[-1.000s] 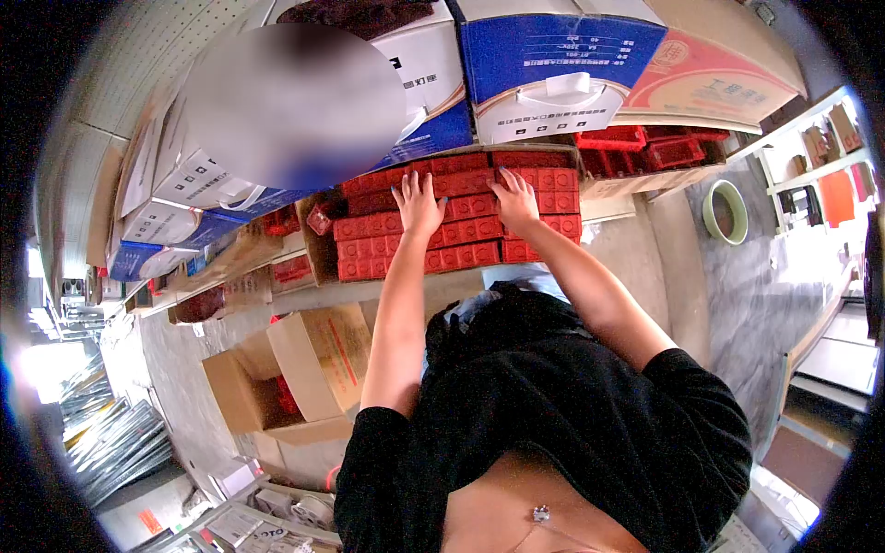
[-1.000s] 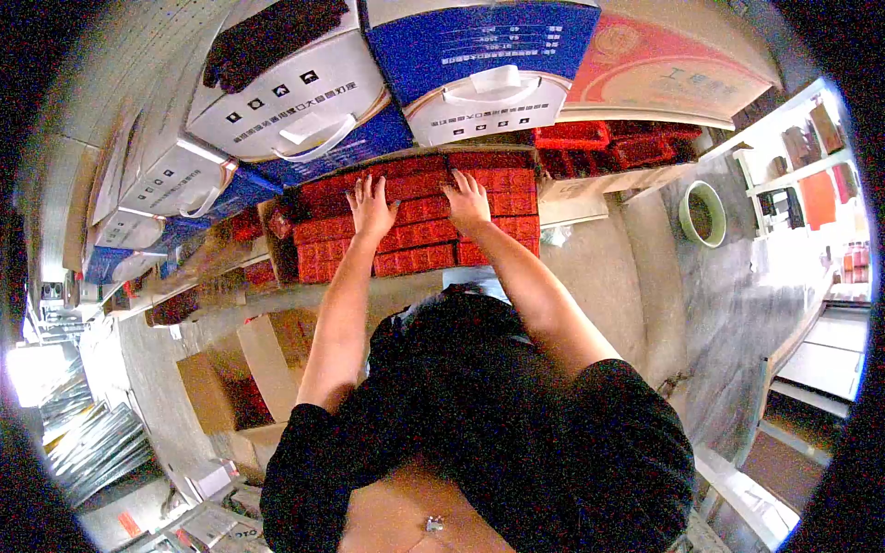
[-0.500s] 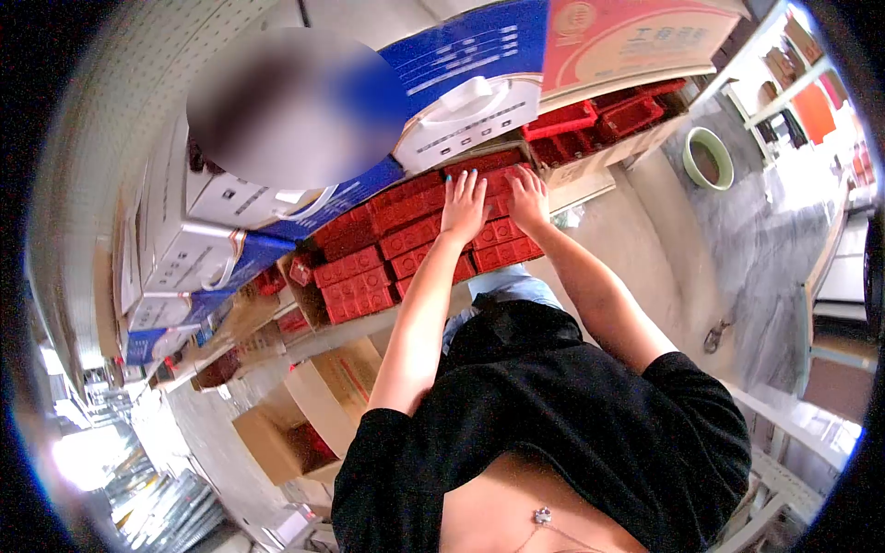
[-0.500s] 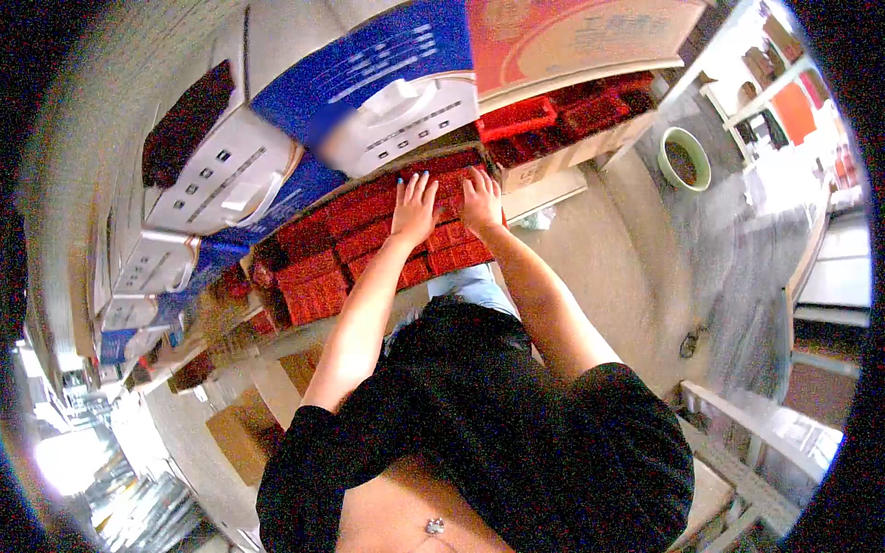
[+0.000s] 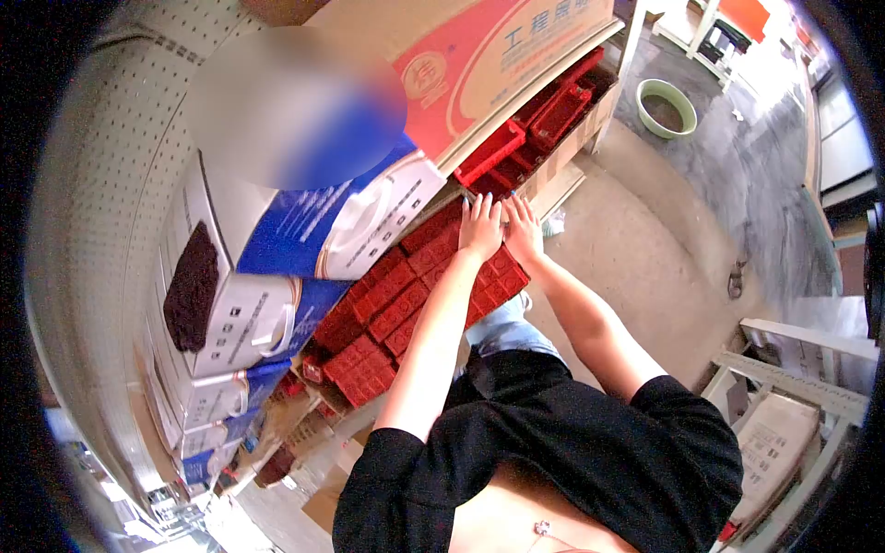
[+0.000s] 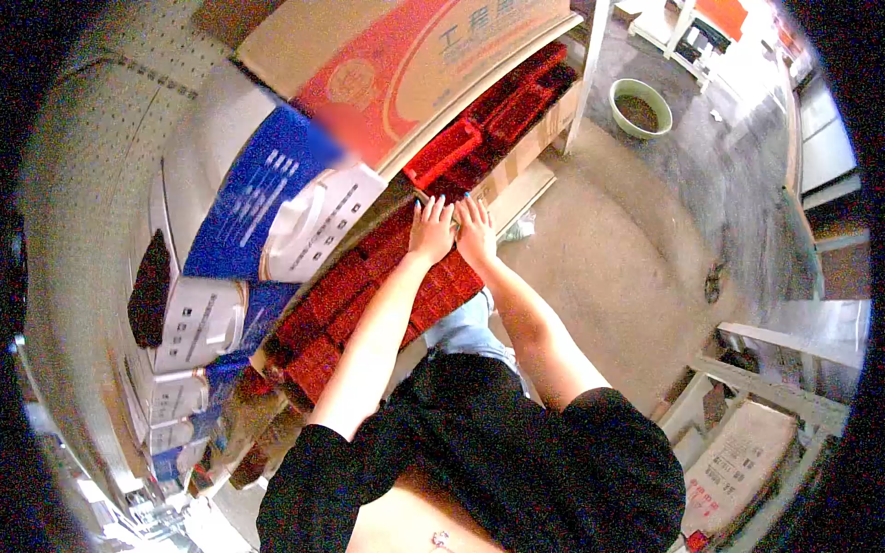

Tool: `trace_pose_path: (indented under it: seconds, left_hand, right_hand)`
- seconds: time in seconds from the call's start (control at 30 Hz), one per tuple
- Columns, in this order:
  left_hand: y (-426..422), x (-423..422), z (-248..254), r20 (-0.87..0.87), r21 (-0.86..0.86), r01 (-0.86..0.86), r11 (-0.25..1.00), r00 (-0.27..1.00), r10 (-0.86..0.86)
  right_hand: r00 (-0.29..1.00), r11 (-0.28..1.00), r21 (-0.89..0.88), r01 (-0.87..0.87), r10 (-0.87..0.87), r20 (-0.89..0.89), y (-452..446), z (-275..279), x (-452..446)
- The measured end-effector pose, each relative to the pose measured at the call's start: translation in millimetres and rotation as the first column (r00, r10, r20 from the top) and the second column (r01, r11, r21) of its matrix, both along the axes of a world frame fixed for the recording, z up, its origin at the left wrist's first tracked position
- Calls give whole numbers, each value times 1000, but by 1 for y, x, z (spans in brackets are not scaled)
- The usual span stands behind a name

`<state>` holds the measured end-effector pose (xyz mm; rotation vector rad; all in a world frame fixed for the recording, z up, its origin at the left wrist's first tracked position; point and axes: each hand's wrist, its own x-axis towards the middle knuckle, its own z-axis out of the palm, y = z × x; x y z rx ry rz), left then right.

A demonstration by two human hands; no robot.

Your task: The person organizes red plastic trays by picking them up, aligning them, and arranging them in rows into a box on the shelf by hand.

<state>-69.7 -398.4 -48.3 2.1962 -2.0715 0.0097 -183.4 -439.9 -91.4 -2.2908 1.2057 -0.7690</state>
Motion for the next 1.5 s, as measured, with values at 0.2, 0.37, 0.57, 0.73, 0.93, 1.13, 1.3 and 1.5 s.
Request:
trace_pose_path:
  seconds: [0.2, 0.37, 0.57, 0.73, 0.93, 1.13, 1.3, 1.5]
  left_hand:
    - [-39, 8, -12, -184, 98, -136, 986, 971, 152]
    - [-57, 10, 15, -24, 45, -235, 971, 971, 236]
    - [-69, 16, 9, 13, 178, -365, 914, 929, 369]
    - [-73, 28, -10, -63, 118, -203, 972, 975, 211]
    - [-48, 22, -9, -296, -214, -120, 969, 954, 53]
    - [6, 14, -5, -331, -398, -141, 906, 944, 1]
    - [52, 23, 8, -246, -462, -92, 882, 969, -28]
    - [112, 43, 12, -70, -404, 14, 914, 997, -46]
  right_hand:
    - [993, 999, 42, 8, -12, 115, -7, 9, 5]
    - [986, 999, 35, 29, -34, 165, -7, 3, 14]
    - [968, 991, 115, 66, -91, 232, -2, 11, 23]
    - [953, 989, 98, 108, -131, 272, -2, 8, 28]
    - [927, 977, 132, 166, -201, 318, -4, 9, 32]
    - [888, 892, 290, 347, -412, 205, 3, 30, 39]
    - [836, 766, 526, 369, -521, 173, 14, 54, 56]
    - [807, 715, 648, 264, -531, 257, 40, 49, 83]
